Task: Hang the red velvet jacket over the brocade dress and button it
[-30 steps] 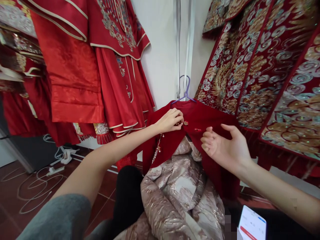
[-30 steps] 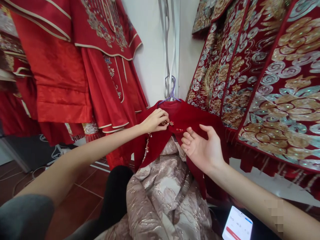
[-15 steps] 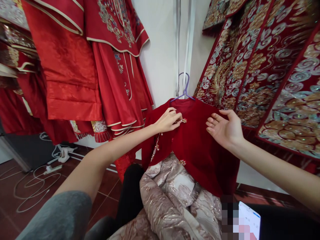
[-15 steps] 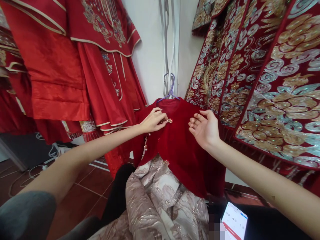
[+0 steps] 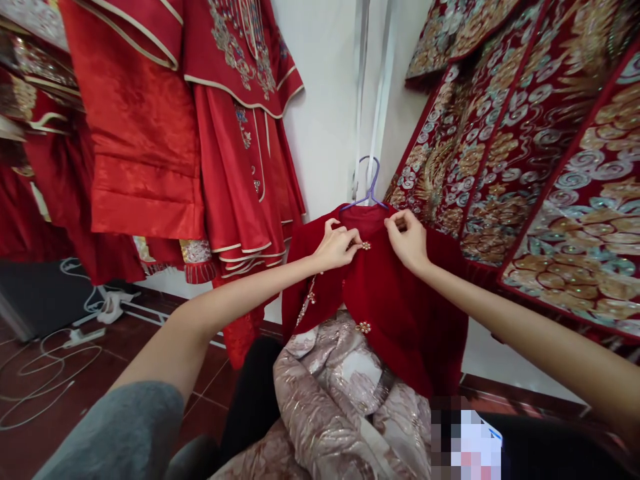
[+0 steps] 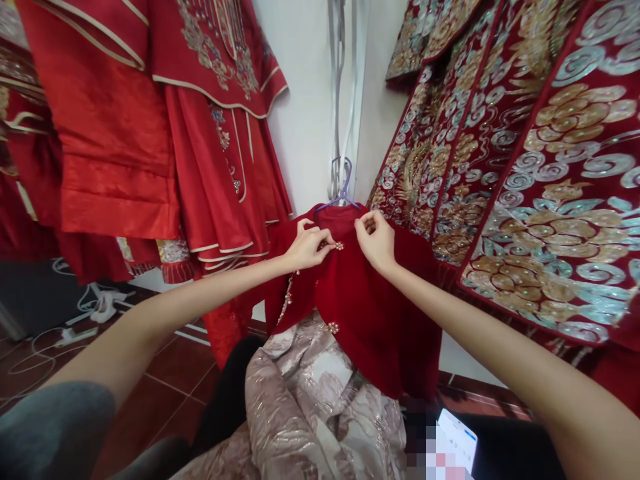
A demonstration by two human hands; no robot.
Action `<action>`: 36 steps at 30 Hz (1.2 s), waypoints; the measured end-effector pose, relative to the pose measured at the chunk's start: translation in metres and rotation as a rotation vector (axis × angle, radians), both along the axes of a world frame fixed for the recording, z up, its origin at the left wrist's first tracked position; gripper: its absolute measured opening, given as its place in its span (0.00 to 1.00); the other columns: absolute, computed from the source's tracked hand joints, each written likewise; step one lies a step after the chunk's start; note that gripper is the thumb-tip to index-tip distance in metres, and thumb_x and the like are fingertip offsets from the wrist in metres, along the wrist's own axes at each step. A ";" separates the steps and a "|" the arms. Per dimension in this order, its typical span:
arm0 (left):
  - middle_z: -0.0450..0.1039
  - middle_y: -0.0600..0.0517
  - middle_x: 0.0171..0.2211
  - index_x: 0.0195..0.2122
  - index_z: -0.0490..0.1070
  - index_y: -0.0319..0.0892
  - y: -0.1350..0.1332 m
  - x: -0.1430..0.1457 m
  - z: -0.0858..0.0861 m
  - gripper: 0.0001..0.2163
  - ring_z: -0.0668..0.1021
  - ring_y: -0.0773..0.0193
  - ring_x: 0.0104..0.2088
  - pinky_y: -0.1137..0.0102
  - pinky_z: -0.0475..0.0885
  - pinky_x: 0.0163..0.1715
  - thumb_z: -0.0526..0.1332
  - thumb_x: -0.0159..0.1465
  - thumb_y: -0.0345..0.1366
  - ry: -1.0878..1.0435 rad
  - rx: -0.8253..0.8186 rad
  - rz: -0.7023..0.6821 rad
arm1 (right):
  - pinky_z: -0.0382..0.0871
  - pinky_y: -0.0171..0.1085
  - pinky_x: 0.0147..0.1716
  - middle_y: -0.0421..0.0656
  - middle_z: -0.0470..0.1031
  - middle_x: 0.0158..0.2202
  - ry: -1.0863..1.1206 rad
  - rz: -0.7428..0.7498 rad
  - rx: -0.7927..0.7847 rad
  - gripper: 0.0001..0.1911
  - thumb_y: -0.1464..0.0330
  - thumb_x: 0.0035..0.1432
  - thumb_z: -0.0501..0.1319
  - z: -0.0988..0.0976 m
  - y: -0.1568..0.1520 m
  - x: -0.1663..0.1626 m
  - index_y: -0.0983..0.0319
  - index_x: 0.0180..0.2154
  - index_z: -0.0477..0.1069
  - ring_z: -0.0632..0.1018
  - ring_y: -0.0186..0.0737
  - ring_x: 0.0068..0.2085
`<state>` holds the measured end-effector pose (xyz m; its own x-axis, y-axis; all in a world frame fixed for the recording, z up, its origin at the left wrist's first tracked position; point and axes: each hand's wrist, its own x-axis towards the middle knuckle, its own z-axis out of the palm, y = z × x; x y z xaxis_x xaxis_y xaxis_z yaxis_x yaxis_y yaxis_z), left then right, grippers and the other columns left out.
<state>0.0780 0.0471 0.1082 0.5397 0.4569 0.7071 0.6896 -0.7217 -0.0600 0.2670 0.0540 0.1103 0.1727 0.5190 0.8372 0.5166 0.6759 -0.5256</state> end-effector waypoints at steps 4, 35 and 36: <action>0.75 0.54 0.28 0.35 0.69 0.42 0.000 -0.006 0.003 0.05 0.74 0.63 0.34 0.56 0.49 0.58 0.54 0.63 0.35 0.105 0.091 -0.040 | 0.61 0.50 0.48 0.50 0.69 0.42 -0.256 -0.293 0.060 0.11 0.61 0.55 0.55 -0.001 -0.015 -0.012 0.60 0.37 0.66 0.68 0.51 0.46; 0.38 0.37 0.68 0.67 0.42 0.43 0.030 -0.075 -0.020 0.36 0.40 0.41 0.68 0.39 0.45 0.59 0.53 0.58 0.25 0.228 0.216 0.408 | 0.58 0.57 0.51 0.64 0.55 0.57 -0.676 -0.494 -0.313 0.46 0.66 0.44 0.64 -0.024 -0.016 0.076 0.66 0.61 0.45 0.63 0.68 0.55; 0.39 0.37 0.68 0.67 0.42 0.44 0.032 -0.076 -0.019 0.35 0.41 0.42 0.68 0.40 0.47 0.59 0.52 0.59 0.24 0.226 0.200 0.412 | 0.58 0.57 0.51 0.64 0.55 0.57 -0.675 -0.479 -0.297 0.44 0.68 0.45 0.63 -0.025 -0.016 0.077 0.67 0.61 0.45 0.64 0.68 0.55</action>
